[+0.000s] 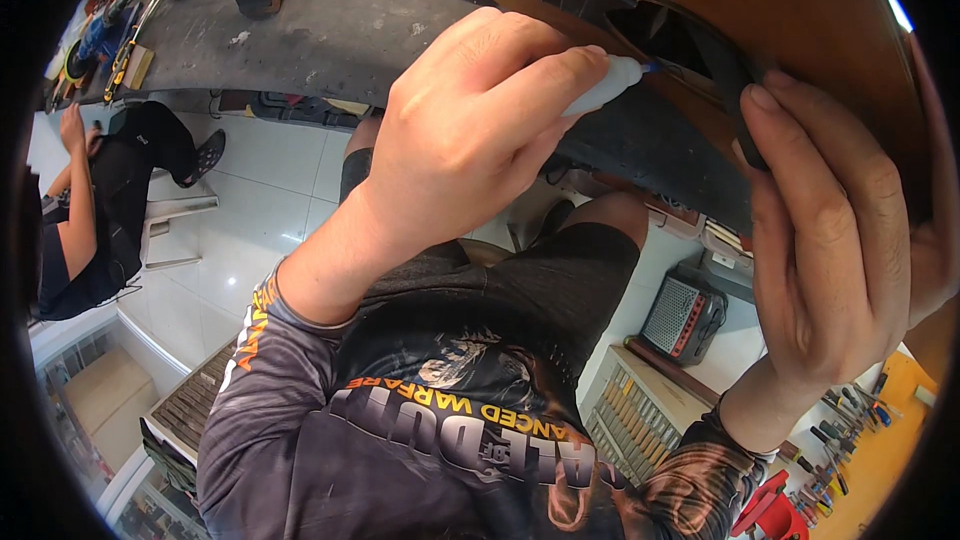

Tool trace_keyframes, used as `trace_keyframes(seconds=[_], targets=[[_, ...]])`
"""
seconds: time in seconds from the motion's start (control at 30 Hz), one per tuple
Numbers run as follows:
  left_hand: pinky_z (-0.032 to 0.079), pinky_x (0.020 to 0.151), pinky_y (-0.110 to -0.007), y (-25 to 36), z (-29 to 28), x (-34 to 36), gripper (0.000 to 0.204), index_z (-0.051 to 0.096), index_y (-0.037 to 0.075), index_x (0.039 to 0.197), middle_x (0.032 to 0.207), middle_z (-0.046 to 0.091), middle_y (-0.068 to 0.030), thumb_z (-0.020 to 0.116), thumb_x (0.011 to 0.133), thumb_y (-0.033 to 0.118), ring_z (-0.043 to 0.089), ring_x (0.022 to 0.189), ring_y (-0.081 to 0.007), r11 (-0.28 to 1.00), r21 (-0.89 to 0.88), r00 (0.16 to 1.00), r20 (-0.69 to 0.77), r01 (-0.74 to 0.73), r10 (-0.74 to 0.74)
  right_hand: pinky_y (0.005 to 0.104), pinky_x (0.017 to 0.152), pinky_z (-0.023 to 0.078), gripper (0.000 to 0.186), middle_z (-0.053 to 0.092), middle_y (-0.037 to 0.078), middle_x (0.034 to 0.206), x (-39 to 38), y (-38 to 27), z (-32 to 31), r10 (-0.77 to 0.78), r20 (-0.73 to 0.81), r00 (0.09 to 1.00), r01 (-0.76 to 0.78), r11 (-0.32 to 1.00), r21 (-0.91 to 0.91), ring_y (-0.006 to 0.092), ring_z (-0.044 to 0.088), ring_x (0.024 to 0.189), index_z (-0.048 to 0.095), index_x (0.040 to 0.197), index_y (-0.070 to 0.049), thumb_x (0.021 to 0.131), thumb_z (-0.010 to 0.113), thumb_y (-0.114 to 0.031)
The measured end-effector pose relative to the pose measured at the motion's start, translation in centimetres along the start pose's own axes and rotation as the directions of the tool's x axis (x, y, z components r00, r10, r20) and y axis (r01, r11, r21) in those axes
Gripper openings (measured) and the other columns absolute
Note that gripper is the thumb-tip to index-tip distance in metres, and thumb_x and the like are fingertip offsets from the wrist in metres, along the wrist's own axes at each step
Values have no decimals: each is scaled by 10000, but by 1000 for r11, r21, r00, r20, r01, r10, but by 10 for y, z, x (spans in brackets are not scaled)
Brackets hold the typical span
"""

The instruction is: The person applies adhesive and sealant along the interior edges of an acoustic guitar's sound hole using a small applicator bottle, while holding the instrument steady by hand. They then use a cloth to wipe excess material from the surface and the internal bracing.

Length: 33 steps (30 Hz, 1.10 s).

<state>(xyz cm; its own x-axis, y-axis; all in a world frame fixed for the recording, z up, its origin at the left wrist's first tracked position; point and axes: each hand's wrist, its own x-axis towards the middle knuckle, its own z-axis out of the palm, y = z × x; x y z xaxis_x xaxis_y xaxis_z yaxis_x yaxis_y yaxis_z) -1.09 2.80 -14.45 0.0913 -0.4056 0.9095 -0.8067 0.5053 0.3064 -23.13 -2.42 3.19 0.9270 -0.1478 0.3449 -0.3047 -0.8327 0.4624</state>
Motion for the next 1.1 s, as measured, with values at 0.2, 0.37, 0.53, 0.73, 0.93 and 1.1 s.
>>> trace_keyframes(seconds=[0.2, 0.37, 0.53, 0.73, 0.93, 1.1], targets=[[563, 731, -362, -3, 0, 0, 250, 722, 47, 1032, 934, 623, -71, 719, 785, 92, 630, 845, -260, 1000, 12, 1000, -9, -27, 27, 416, 1088, 564, 344, 836, 72, 1145, 5, 1, -6, -79, 54, 995, 82, 995, -63, 247, 774, 1140, 852, 1146, -78, 818, 834, 25], [563, 733, -364, -1, -4, -2, 254, 721, 49, 1034, 948, 633, -75, 718, 783, 89, 630, 846, -262, 1000, 14, 1000, 27, -5, 5, 415, 1094, 563, 349, 839, 67, 1132, 6, 0, -6, -104, 52, 993, 108, 991, -79, 250, 778, 1130, 853, 1143, -83, 812, 840, 26], [561, 730, -366, -3, -4, -3, 276, 718, 52, 1050, 936, 619, -74, 721, 776, 82, 625, 841, -266, 1000, 24, 1000, 11, -21, 20, 420, 1102, 562, 351, 839, 67, 1139, 6, 2, -7, -118, 53, 992, 123, 989, -85, 250, 779, 1133, 854, 1147, -92, 816, 842, 24], [560, 725, -359, -3, -6, 0, 271, 719, 50, 1052, 932, 616, -69, 719, 783, 80, 627, 841, -255, 999, 29, 999, 29, -24, 23, 437, 1144, 533, 349, 839, 63, 1151, -8, -6, 3, 18, 28, 999, -14, 993, -116, 249, 771, 1159, 853, 1159, -105, 830, 838, 12], [562, 720, -350, -3, -3, 0, 268, 723, 47, 1046, 928, 617, -66, 726, 785, 104, 629, 843, -247, 999, 28, 999, 14, -35, 35, 452, 1164, 510, 341, 838, 61, 1148, 0, -10, -1, 3, 24, 1000, 0, 991, -131, 258, 757, 1187, 854, 1149, -100, 826, 833, 7], [564, 721, -345, -4, -5, 1, 269, 724, 48, 1042, 929, 615, -63, 732, 781, 113, 629, 845, -244, 998, 44, 999, 15, -38, 38, 446, 1165, 500, 345, 839, 62, 1143, -1, -13, 1, 27, -5, 1000, -28, 992, -125, 259, 754, 1191, 856, 1138, -98, 811, 834, 11]])
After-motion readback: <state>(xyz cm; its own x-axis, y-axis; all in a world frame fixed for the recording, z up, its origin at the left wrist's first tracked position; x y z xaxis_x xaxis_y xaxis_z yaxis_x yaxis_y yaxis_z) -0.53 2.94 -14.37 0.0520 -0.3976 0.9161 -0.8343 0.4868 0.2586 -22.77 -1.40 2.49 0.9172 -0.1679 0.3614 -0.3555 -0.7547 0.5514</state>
